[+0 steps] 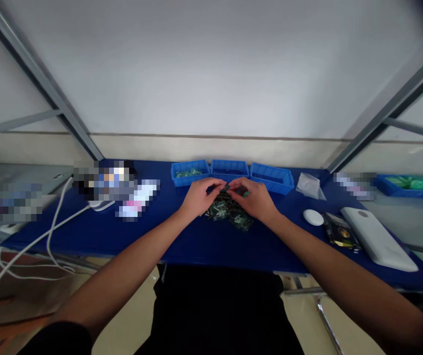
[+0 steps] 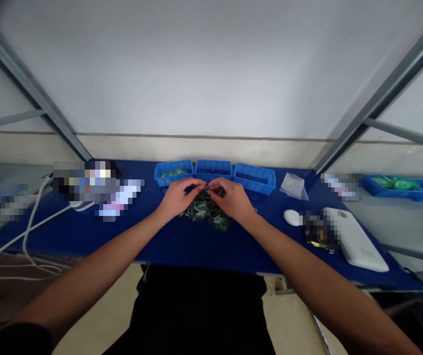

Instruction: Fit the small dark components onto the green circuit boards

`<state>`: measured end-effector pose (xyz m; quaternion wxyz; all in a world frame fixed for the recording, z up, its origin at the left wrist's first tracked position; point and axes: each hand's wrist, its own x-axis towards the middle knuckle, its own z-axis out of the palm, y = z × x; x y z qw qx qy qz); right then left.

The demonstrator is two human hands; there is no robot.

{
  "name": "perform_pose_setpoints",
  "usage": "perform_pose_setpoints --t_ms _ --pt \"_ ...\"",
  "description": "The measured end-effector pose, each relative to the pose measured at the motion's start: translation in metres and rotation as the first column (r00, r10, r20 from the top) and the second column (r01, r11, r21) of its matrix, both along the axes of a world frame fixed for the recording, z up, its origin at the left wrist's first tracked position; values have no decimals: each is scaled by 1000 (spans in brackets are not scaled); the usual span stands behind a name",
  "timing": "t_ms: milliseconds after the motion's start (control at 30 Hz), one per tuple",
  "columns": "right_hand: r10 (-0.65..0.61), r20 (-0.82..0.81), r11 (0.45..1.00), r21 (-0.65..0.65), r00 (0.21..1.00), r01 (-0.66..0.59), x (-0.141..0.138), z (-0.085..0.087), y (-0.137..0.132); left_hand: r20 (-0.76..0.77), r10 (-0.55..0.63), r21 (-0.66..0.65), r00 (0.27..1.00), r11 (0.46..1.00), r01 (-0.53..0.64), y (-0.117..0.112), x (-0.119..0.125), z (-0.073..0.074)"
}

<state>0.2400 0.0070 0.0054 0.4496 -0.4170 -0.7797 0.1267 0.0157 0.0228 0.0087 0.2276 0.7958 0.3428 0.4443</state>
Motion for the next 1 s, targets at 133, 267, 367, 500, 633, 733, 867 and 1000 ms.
perform_pose_setpoints --t_ms 133,267,367,500,633,733,867,1000 --pt "22 33 998 66 999 -24 3 2 1 69 -12 -54 998 998 16 -3 1 0" --pt "-7 -5 996 89 1000 7 4 6 -1 89 -73 -108 993 991 82 -4 0 -1" --pt "-51 -68 994 93 996 57 3 8 -3 70 -126 -89 990 987 132 -3 0 -2" --pt "-19 -57 990 141 998 27 2 9 -4 56 -161 -30 985 986 163 0 2 -6" --pt "46 -56 989 143 997 -38 1 10 -4 97 -202 -33 975 978 206 1 4 -9" --pt "82 -34 987 143 996 -76 -1 9 -5 172 -176 -106 969 975 196 2 5 -9" --pt "158 1 977 143 987 -157 -2 6 -5 263 -119 -200 957 964 175 7 3 -10" --pt "134 -24 981 146 991 -129 -2 8 -5 355 -15 -272 935 955 118 12 2 -16"
